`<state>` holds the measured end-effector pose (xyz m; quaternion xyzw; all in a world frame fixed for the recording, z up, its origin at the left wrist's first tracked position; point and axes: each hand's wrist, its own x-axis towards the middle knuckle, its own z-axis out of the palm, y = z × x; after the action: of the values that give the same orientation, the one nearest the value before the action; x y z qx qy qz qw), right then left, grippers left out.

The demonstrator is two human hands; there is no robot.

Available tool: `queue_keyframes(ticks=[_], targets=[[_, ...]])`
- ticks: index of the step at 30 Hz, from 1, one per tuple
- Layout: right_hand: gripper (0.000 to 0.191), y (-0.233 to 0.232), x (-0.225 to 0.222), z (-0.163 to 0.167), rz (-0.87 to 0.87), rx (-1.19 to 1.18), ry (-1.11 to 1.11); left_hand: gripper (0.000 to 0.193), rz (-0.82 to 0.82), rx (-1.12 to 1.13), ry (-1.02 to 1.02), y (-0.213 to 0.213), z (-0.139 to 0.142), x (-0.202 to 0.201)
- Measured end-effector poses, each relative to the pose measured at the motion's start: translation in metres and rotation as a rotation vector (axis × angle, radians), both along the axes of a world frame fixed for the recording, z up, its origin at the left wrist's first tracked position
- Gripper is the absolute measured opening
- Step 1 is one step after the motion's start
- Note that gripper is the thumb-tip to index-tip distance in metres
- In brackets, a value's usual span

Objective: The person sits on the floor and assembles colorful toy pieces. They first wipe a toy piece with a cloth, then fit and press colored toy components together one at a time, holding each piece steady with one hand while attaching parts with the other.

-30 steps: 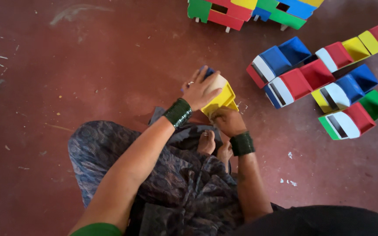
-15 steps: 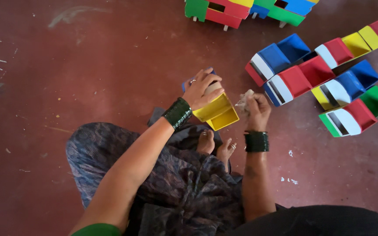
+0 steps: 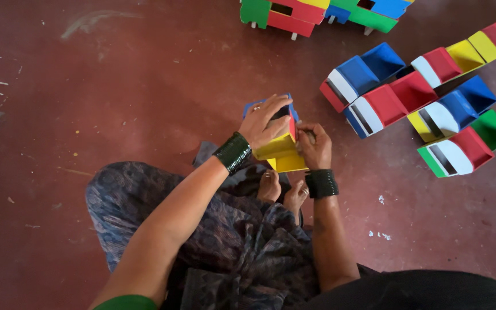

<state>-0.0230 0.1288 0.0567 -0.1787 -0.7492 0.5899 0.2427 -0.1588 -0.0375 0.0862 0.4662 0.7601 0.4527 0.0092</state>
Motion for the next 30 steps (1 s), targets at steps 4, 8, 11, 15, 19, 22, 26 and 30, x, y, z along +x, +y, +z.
queue_keyframes(ticks=[4, 8, 11, 15, 19, 22, 26, 30], targets=[[0.017, 0.011, 0.004, -0.028, -0.109, 0.134, -0.138, 0.042, -0.038, 0.185, -0.038, -0.001, -0.005, -0.009], [0.018, 0.019, 0.008, -0.055, -0.160, 0.247, -0.100, 0.044, -0.022, 0.198, -0.029, -0.006, -0.008, -0.014], [0.020, 0.021, 0.016, -0.064, -0.259, 0.258, -0.230, 0.053, 0.009, 0.177, -0.106, -0.006, -0.009, -0.016], [0.025, 0.021, 0.024, -0.067, -0.300, 0.151, -0.320, 0.056, 0.025, 0.125, -0.017, -0.006, -0.010, -0.016], [0.040, 0.022, 0.023, -0.066, -0.334, 0.369, -0.471, 0.064, 0.150, -0.210, 0.059, -0.004, -0.008, -0.015], [0.053, 0.024, 0.025, -0.065, -0.195, 0.189, -0.776, 0.075, 0.200, -0.474, 0.036, -0.002, -0.004, -0.015], [0.058, 0.024, 0.030, -0.067, -0.150, -0.083, -0.656, 0.097, 0.250, -0.556, -0.197, 0.000, -0.001, -0.015], [0.057, 0.019, 0.029, -0.069, -0.131, -0.012, -0.529, 0.108, 0.271, -0.626, -0.471, -0.010, -0.002, -0.023]])
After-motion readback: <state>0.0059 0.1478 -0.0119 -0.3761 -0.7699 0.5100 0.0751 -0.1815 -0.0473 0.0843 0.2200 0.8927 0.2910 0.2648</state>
